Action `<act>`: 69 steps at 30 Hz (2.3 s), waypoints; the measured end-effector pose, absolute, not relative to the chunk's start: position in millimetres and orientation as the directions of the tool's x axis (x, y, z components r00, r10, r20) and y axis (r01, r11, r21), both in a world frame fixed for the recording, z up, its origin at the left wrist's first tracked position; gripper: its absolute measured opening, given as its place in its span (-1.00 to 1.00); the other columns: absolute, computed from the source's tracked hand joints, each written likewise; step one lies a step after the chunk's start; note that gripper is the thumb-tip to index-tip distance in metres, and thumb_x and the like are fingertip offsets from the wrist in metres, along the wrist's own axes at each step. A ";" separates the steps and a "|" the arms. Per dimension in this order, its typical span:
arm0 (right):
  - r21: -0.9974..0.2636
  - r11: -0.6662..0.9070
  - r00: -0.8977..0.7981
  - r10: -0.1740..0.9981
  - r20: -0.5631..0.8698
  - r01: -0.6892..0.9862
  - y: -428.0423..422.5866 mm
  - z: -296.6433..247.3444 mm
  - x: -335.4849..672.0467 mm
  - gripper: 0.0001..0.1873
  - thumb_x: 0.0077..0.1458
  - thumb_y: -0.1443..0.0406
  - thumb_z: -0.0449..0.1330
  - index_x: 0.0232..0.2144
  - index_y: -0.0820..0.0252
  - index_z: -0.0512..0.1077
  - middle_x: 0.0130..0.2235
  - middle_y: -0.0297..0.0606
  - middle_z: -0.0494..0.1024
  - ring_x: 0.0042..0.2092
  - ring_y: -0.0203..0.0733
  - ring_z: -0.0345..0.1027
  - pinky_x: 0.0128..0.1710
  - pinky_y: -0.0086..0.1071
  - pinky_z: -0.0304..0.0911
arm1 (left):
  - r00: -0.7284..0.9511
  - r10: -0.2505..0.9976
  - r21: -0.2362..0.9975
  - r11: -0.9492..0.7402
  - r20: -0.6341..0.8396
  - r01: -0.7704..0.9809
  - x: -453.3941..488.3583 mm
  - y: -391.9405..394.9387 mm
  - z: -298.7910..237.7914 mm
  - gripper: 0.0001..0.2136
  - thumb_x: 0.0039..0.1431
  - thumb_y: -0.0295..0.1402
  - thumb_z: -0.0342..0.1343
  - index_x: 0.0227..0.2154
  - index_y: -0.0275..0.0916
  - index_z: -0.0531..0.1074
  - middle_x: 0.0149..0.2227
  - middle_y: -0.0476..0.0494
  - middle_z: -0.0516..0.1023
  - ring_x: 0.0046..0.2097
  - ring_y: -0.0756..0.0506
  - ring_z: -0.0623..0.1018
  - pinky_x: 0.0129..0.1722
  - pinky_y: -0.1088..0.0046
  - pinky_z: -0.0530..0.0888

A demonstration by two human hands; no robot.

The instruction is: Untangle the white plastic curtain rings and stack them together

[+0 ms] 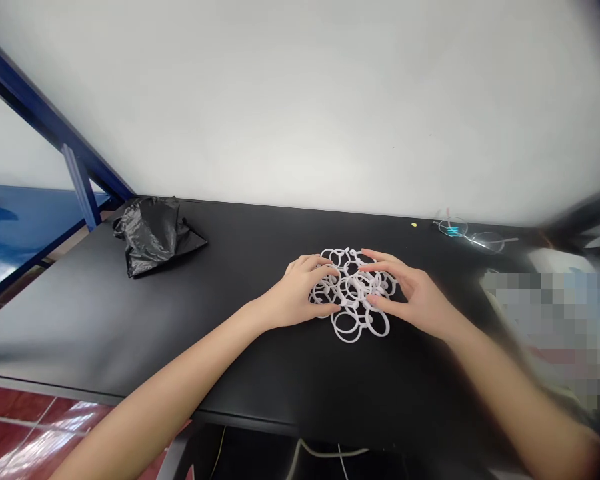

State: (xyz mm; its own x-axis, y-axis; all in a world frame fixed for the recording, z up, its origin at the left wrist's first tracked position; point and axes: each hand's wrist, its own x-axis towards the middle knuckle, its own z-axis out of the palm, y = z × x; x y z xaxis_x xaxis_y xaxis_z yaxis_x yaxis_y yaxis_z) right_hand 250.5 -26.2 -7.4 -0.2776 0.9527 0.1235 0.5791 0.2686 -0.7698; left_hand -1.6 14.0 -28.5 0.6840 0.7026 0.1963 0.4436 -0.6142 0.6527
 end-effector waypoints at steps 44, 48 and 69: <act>-0.654 0.494 -0.086 0.830 0.551 0.573 -38.6 -22.2 207.1 -0.95 0.07 0.31 0.28 -0.42 0.08 0.47 -0.10 -0.18 0.55 -0.10 -0.01 0.45 -0.07 -0.08 0.37 | 0.401 0.786 0.729 -0.602 0.471 0.326 16.1 -3.0 -17.0 -0.95 0.20 -0.39 0.12 -0.37 -0.22 0.43 -0.28 -0.13 0.46 -0.18 -0.11 0.43 -0.18 0.32 0.42; -0.858 0.380 0.000 0.914 0.405 0.346 -39.1 -19.6 206.0 -0.93 0.06 0.26 0.31 -0.43 0.11 0.50 -0.16 -0.19 0.57 -0.12 -0.05 0.48 -0.10 -0.14 0.42 | 0.381 0.897 0.921 -0.323 0.225 0.217 16.0 -3.6 -10.9 -0.91 0.15 -0.36 0.14 -0.43 -0.24 0.38 -0.42 -0.01 0.43 -0.39 0.00 0.38 -0.36 0.45 0.36; -0.939 0.271 0.072 0.954 0.291 0.214 -38.2 -17.2 210.2 -0.91 0.10 0.27 0.30 -0.44 0.10 0.54 -0.18 -0.23 0.58 -0.12 -0.13 0.46 -0.08 -0.25 0.35 | 0.597 0.795 0.922 0.303 -0.105 -0.241 14.1 -1.9 -6.9 -0.63 0.17 -0.29 0.23 -0.01 -0.20 0.29 -0.21 -0.21 0.64 -0.09 -0.20 0.62 -0.45 0.51 0.56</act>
